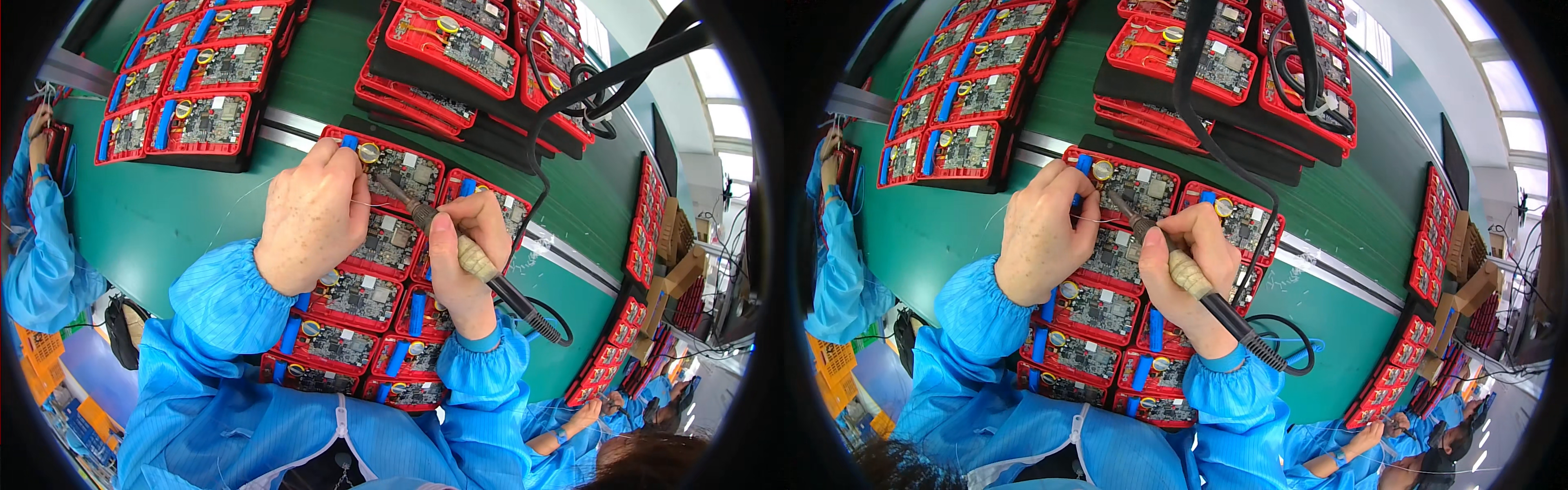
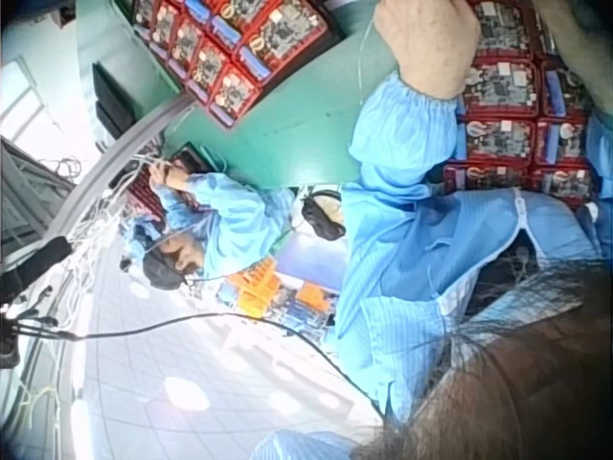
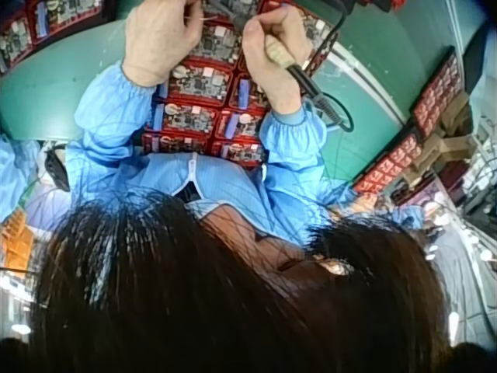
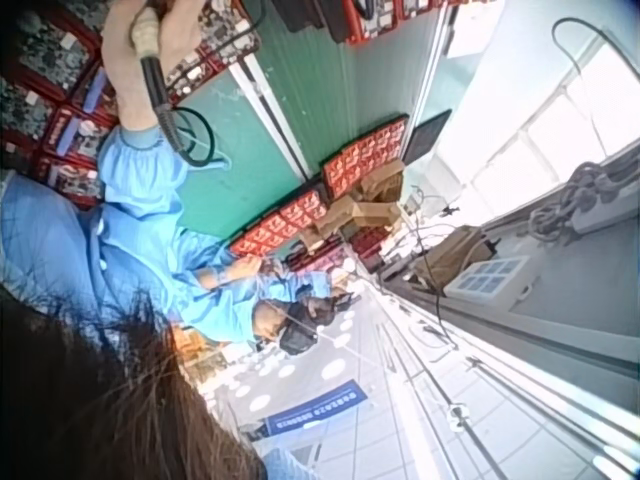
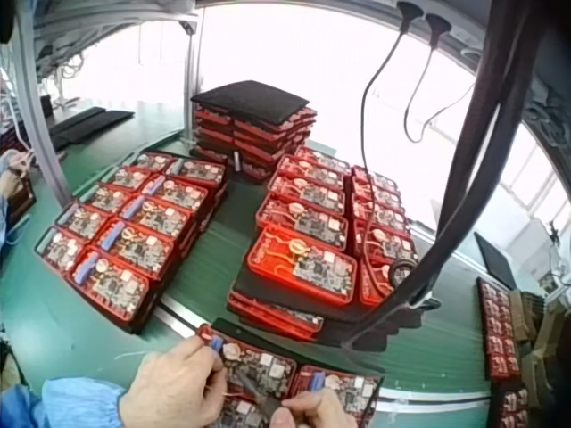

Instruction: The person solders electronic components onto circuit boards using a soldering iron and solder wire.

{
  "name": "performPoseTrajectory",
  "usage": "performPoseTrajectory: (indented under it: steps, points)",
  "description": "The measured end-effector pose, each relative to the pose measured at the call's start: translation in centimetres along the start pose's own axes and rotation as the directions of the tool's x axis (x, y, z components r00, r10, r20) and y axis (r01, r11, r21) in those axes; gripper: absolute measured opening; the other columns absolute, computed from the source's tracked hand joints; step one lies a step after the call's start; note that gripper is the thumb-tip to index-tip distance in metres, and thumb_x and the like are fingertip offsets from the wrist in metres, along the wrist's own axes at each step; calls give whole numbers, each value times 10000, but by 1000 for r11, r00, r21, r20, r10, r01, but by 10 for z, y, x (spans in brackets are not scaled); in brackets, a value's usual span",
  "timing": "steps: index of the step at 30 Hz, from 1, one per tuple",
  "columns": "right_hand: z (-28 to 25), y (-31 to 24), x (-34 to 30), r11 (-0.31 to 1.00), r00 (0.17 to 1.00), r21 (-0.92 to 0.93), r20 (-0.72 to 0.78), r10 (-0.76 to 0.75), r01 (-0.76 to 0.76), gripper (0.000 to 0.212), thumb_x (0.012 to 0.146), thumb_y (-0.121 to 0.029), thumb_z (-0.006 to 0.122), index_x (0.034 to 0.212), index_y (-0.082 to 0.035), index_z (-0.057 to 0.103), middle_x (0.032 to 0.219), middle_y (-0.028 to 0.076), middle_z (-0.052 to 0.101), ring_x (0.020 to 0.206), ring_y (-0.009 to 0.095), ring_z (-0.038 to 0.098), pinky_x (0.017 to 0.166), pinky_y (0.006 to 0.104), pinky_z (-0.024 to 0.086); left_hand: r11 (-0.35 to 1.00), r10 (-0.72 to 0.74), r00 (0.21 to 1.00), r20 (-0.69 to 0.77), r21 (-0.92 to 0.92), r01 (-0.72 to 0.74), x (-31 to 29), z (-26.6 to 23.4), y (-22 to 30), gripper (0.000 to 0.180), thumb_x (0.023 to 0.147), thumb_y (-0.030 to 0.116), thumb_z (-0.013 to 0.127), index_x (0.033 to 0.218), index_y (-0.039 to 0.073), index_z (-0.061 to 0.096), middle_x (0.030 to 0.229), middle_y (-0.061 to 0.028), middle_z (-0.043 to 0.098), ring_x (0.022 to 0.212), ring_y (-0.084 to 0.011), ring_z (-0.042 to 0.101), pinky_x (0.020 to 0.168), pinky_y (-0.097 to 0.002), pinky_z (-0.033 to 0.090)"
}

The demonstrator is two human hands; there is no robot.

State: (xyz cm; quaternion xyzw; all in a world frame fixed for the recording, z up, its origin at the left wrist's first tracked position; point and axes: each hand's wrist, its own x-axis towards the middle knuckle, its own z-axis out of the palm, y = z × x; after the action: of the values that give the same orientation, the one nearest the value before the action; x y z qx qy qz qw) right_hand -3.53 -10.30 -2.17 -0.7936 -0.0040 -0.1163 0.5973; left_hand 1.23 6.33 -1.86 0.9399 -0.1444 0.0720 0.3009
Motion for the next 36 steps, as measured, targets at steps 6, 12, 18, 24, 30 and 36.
performPoseTrajectory:
  steps: [6,12,18,24,30,36]
  points:
    - [-1,0,0,1000,1000,-1,13,-10,10,140,843,-32,631,844,-28,491,602,31,552,519,59,510,477,220,384,1000,17,1000,-9,-4,-17,0,0,0,93,749,14,651,765,34,562,749,-124,565,594,-341,568,513,-427,437]
    - [-1,1,1,1000,1000,1,21,-13,13,137,847,-40,630,844,-26,493,604,34,554,519,67,518,476,225,388,1000,19,1000,0,-10,-19,1,-2,1,92,757,17,651,767,30,560,749,-124,562,595,-343,567,518,-429,437]
    - [0,0,0,1000,1000,2,9,3,-3,131,848,-39,627,849,-25,497,609,41,562,524,73,531,478,230,396,1000,18,1000,19,-14,-17,0,-3,-1,82,767,19,646,776,24,565,767,-127,566,622,-347,576,538,-430,446]
    - [0,2,-1,1000,1000,17,1,-5,5,135,846,-38,628,845,-24,494,611,43,566,523,71,534,478,228,397,1000,-9,999,51,-3,9,1,-3,0,74,773,23,643,783,18,570,789,-133,569,660,-360,583,570,-438,459]
    - [0,1,0,1000,1000,3,8,6,-6,138,844,-38,630,848,-20,494,615,41,564,527,70,533,481,226,399,1000,-22,998,56,10,21,3,-3,2,82,772,24,643,773,18,561,789,-134,567,663,-367,580,572,-446,460]
    - [-2,-2,1,996,999,85,-45,14,-10,114,859,-20,611,853,-14,498,631,44,569,544,64,537,492,215,403,1000,-20,998,64,23,19,3,-3,3,88,772,23,643,767,18,555,787,-133,566,664,-368,578,568,-448,457]
